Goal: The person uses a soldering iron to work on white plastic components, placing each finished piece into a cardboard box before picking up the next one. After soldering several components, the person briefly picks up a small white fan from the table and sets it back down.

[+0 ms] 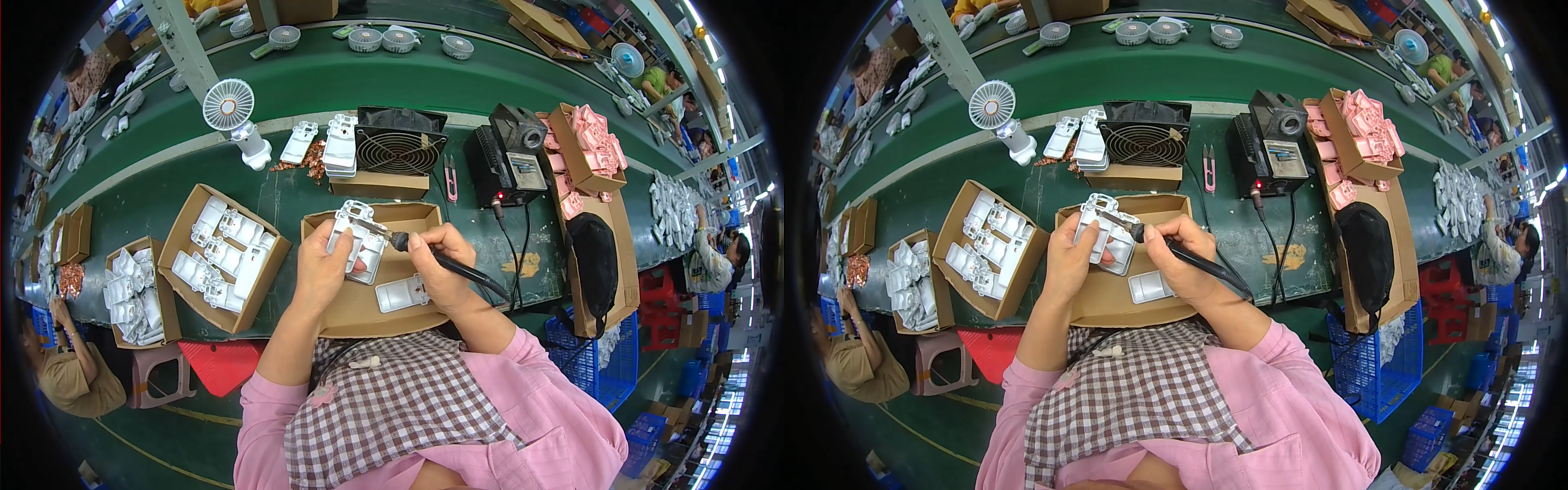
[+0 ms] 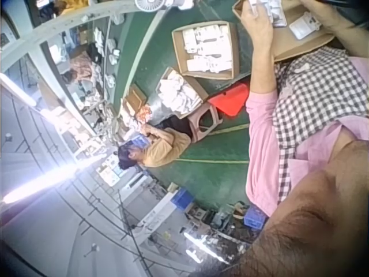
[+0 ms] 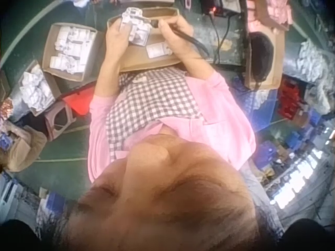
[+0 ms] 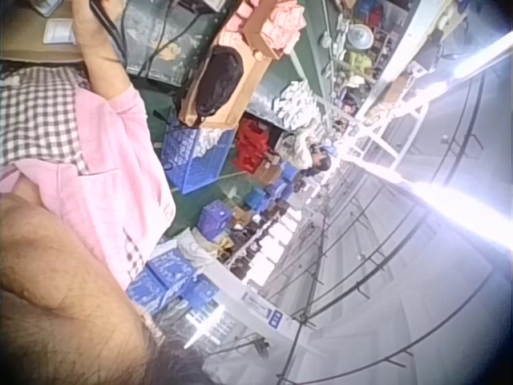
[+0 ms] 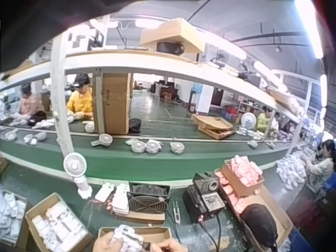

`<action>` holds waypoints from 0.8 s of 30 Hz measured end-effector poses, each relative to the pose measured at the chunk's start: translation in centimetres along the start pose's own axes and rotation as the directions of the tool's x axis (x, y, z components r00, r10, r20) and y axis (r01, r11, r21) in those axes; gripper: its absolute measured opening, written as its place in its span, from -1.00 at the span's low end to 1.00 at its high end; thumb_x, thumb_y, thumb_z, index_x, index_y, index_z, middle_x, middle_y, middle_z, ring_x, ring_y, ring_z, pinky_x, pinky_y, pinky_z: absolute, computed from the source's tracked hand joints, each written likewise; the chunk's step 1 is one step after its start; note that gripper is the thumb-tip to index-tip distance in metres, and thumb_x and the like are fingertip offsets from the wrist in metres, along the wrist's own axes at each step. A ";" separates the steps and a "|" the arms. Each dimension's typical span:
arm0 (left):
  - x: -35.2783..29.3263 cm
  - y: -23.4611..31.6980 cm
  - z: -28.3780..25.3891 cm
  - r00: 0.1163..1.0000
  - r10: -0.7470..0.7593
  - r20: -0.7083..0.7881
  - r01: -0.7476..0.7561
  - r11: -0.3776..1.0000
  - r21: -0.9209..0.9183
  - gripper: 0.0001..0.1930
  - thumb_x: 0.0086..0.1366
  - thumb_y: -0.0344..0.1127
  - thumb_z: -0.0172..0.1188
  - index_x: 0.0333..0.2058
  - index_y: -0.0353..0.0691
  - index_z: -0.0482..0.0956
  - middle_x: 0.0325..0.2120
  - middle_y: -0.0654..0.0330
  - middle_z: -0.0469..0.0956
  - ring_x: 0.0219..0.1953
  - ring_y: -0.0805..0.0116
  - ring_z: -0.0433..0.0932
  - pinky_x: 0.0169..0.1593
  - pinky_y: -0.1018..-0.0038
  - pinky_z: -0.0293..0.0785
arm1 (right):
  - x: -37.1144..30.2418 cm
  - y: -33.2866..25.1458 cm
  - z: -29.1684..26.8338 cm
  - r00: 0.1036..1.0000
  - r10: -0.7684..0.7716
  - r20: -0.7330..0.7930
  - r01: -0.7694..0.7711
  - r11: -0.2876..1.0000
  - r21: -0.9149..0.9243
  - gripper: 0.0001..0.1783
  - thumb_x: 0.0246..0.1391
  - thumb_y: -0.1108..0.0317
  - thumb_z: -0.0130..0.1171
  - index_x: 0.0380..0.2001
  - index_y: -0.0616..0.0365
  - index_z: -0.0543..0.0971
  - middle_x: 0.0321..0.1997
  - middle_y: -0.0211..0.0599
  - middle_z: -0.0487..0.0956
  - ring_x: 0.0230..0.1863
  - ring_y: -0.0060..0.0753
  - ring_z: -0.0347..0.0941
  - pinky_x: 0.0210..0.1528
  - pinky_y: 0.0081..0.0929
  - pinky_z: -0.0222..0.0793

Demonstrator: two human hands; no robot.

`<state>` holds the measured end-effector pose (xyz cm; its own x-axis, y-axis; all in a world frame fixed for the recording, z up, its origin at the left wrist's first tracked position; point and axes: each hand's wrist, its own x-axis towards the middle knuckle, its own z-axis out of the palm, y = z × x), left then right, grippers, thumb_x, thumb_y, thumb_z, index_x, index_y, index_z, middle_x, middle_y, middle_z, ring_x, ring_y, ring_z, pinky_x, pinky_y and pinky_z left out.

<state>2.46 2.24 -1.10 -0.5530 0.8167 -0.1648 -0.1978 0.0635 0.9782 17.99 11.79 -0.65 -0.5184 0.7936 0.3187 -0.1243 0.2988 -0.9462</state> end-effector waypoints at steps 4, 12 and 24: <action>0.0 0.1 0.0 1.000 -0.010 -0.006 0.010 1.000 -0.002 -0.83 0.32 -0.38 -0.02 -0.26 -0.36 0.49 -0.50 0.21 0.57 -0.62 0.56 0.50 -0.57 0.65 0.46 | 0.0 0.1 0.0 1.000 -0.003 0.001 0.003 1.000 0.001 -0.85 0.07 0.46 0.19 -0.50 0.22 0.43 -0.57 -0.51 0.47 -0.57 -0.83 0.25 -0.53 -0.78 0.18; -0.2 -0.1 -0.3 1.000 -0.015 -0.019 0.015 1.000 -0.014 -0.84 0.30 -0.39 0.00 -0.32 -0.37 0.49 -0.52 0.23 0.55 -0.59 0.58 0.51 -0.53 0.62 0.46 | -0.6 0.2 0.1 0.994 -0.035 -0.105 0.035 0.999 0.001 -0.89 0.06 0.51 0.13 -0.50 0.19 0.42 -0.53 -0.50 0.45 -0.57 -0.83 0.22 -0.52 -0.76 0.17; -13.8 13.1 -2.3 0.497 0.853 0.160 -0.864 0.468 0.184 -0.82 -0.07 -0.62 0.19 -0.72 -0.26 0.42 -0.69 0.08 0.52 -0.56 0.37 0.53 -0.56 0.50 0.42 | 0.0 0.4 -0.9 0.988 0.056 -0.145 -0.013 0.959 0.283 -0.88 0.09 0.45 0.16 -0.45 0.19 0.42 -0.51 -0.50 0.46 -0.48 -0.80 0.28 -0.45 -0.73 0.23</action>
<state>5.64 -9.55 13.71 -0.3137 0.5515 0.7729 0.5342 -0.5704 0.6239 18.65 12.38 -0.95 -0.3968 0.8774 0.2698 -0.3520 0.1261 -0.9275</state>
